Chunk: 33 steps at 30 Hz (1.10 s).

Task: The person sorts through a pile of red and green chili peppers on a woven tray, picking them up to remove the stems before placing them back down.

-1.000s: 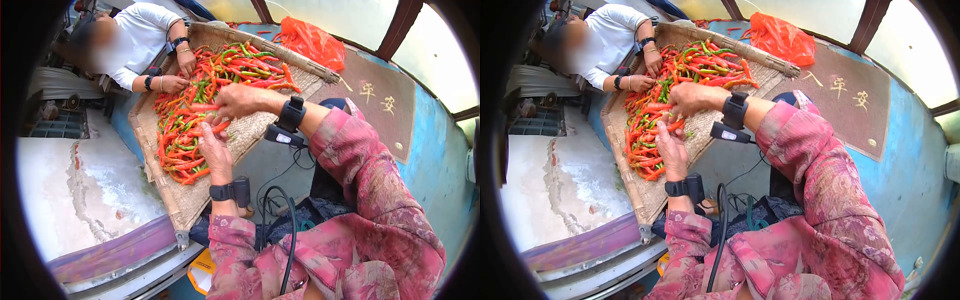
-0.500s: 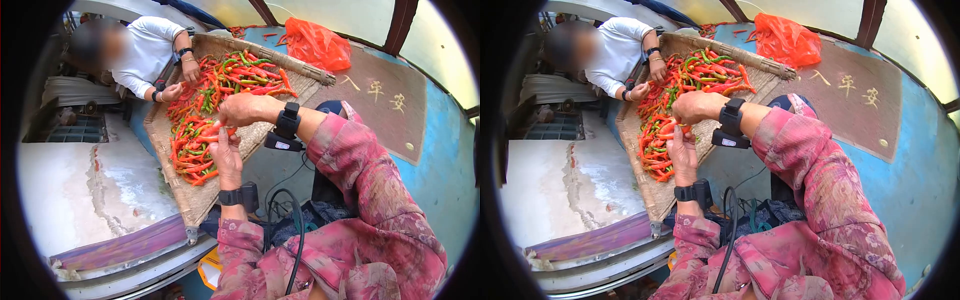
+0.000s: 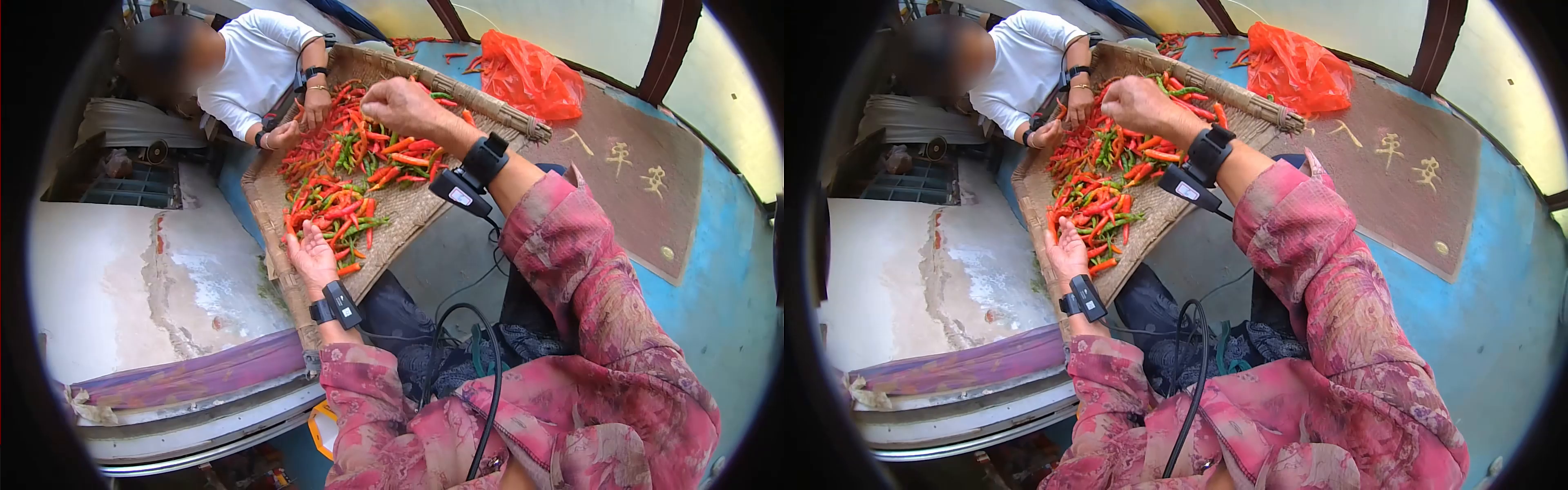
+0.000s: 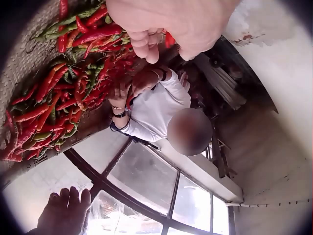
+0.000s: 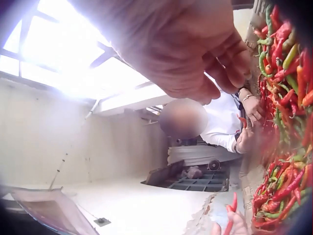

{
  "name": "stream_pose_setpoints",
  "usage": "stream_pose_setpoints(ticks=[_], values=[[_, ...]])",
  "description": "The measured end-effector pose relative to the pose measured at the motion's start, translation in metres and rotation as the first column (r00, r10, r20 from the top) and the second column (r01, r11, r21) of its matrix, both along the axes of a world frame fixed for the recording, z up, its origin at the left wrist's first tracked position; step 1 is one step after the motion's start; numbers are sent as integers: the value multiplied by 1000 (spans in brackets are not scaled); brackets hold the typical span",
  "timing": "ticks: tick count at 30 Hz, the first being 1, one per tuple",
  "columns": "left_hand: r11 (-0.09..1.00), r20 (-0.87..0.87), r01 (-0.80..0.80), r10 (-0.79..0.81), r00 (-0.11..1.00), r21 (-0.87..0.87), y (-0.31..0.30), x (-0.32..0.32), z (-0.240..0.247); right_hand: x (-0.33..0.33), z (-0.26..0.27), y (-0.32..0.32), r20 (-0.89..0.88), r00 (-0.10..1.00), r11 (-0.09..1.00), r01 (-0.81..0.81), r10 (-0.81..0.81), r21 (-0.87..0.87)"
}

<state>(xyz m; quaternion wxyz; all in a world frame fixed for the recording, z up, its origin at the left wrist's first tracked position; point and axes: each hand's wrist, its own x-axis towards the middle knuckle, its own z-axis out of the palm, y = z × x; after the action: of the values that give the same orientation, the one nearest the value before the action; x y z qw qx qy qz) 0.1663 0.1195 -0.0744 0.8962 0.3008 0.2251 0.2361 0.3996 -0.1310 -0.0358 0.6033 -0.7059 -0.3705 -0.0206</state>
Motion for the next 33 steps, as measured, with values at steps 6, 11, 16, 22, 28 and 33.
stream_pose_setpoints(ticks=[6,11,16,22,28,33], values=[[649,-479,339,44,877,681,-88,57,-27,6,3,-25,-273,958,995,-67,86,81],[-434,-361,500,365,858,749,-69,122,-69,-2,0,-38,-250,963,994,-109,97,-32],[-441,-541,716,469,698,542,-80,119,-62,-3,-14,-32,-247,957,977,-182,150,-111],[-504,-488,644,420,765,576,-65,98,-67,-9,-16,-17,38,997,976,-54,63,-209],[116,-612,610,312,727,784,-36,93,-74,-35,-19,-4,77,990,966,-95,117,-240],[551,-464,366,45,885,750,-51,67,-34,-49,-37,26,107,984,911,-89,144,-403]])
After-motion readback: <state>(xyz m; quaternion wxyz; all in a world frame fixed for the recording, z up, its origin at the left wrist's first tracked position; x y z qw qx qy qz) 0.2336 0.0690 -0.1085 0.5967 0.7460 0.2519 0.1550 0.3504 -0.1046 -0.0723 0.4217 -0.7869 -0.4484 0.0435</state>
